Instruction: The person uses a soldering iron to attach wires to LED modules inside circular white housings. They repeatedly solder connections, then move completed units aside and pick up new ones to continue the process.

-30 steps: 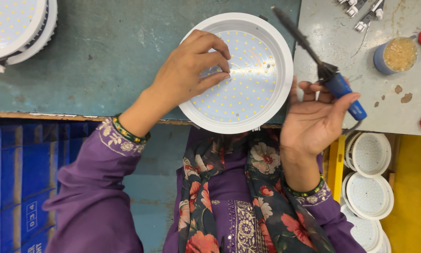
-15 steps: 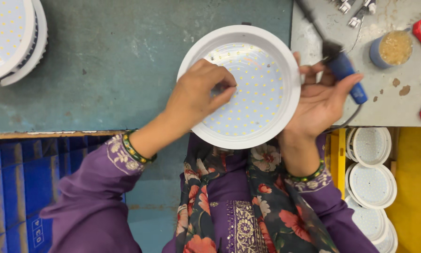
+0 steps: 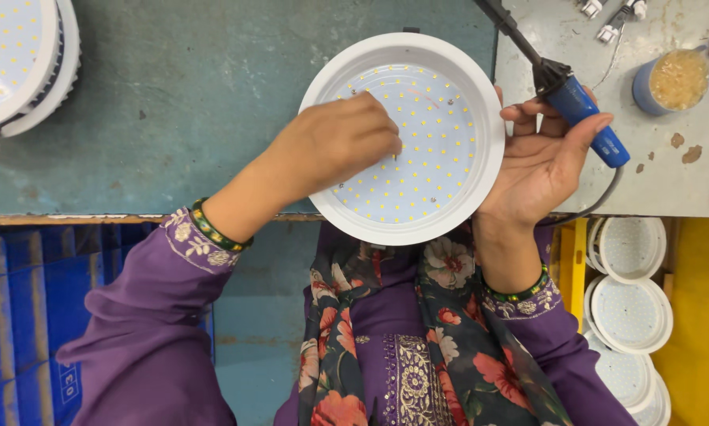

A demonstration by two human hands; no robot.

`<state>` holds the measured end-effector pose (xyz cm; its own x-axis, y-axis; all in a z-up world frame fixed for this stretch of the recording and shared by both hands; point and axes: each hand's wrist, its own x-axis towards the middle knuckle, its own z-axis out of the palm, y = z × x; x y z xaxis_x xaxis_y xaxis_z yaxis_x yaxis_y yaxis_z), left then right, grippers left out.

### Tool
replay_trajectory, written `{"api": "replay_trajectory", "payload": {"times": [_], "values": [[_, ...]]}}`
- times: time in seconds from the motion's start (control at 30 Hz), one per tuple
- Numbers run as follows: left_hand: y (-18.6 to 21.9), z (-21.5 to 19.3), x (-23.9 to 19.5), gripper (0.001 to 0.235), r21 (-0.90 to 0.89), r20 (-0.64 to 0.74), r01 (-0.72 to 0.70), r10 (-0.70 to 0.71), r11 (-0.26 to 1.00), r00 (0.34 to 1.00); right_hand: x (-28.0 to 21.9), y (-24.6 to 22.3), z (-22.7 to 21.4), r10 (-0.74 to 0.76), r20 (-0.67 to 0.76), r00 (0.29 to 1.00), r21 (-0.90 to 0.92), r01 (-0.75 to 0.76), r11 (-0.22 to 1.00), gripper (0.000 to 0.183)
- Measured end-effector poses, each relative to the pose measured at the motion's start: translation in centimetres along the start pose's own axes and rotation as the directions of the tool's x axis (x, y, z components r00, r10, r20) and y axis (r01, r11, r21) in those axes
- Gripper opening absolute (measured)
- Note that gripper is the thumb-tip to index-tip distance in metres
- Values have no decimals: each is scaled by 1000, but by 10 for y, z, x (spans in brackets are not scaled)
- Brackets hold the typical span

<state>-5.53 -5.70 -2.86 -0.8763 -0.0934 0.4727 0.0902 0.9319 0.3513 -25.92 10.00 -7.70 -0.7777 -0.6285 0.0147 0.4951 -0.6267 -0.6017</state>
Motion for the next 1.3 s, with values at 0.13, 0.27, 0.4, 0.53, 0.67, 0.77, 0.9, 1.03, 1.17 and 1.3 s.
{"api": "replay_trajectory", "payload": {"times": [0.13, 0.27, 0.4, 0.53, 0.67, 0.77, 0.9, 1.03, 1.17, 1.3], "values": [[-3, 7, -2, 17, -168, -38, 126, -134, 978, 990, -5, -4, -2, -3, -33, 999, -43, 2, 999, 48], [-4, 10, -5, 18, -285, -9, 241, -254, 928, 967, -7, -11, -7, 9, -98, 995, -19, -11, 1000, 51], [-3, 10, -3, 17, -213, -55, 188, -204, 959, 977, -7, -37, -38, -145, -73, 987, -142, 134, 981, 53], [-2, 14, -9, 18, -155, -109, 122, -140, 980, 984, -15, -70, -82, -332, -2, 943, -426, 299, 854, 58], [-5, 18, -10, 18, -125, -94, 116, -128, 985, 987, -26, -101, -111, -363, 153, 919, -655, 369, 659, 73], [-5, 21, -11, 18, -114, -82, 116, -126, 987, 989, -39, -110, -111, -359, 218, 908, -712, 399, 577, 75], [-6, 20, -12, 16, -116, -90, 113, -124, 987, 988, -50, -106, -92, -326, 448, 833, -735, 550, 396, 64], [-10, 19, -13, 13, -175, -82, 111, -127, 978, 989, -51, -100, -74, -298, 531, 794, -680, 608, 409, 46], [-7, 25, -13, 14, -45, -124, 97, -102, 994, 987, -50, -95, -65, -274, 583, 765, -652, 642, 403, 43], [-3, 29, -13, 15, 104, -150, 82, -66, 991, 987, -48, -84, -58, -343, 609, 715, -599, 698, 393, 44]]}}
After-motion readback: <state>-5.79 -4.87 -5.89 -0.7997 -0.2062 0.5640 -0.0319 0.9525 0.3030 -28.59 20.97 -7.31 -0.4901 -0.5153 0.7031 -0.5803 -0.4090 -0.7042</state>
